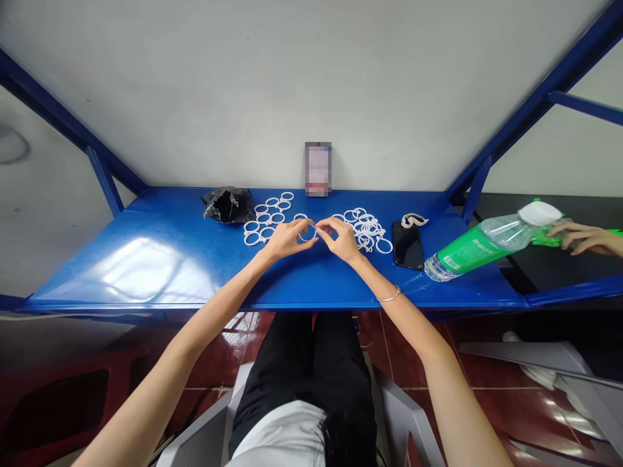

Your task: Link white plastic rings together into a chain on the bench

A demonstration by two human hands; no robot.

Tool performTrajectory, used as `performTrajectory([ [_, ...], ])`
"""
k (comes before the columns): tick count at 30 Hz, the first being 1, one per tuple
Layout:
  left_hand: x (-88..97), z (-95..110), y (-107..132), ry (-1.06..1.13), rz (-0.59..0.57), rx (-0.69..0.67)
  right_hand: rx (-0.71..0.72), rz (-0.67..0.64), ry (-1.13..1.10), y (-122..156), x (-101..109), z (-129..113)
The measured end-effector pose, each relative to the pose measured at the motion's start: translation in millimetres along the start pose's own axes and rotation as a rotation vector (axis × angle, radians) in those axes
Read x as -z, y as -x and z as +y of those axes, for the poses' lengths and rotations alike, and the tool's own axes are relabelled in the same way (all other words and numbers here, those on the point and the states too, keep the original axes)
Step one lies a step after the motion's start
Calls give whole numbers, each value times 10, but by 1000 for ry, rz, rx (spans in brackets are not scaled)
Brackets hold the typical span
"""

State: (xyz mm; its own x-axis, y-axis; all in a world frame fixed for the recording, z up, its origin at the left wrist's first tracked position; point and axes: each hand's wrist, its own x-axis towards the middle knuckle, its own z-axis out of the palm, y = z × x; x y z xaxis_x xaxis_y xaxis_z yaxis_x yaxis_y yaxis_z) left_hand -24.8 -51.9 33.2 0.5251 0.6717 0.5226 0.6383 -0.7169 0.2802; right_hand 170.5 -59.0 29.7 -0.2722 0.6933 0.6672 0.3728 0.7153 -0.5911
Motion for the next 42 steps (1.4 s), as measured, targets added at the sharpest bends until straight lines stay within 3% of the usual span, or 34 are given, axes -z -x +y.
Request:
performTrajectory([
  [42,22,15,-3,-10,-32,16,-40,-6,-11,18,-20,78],
])
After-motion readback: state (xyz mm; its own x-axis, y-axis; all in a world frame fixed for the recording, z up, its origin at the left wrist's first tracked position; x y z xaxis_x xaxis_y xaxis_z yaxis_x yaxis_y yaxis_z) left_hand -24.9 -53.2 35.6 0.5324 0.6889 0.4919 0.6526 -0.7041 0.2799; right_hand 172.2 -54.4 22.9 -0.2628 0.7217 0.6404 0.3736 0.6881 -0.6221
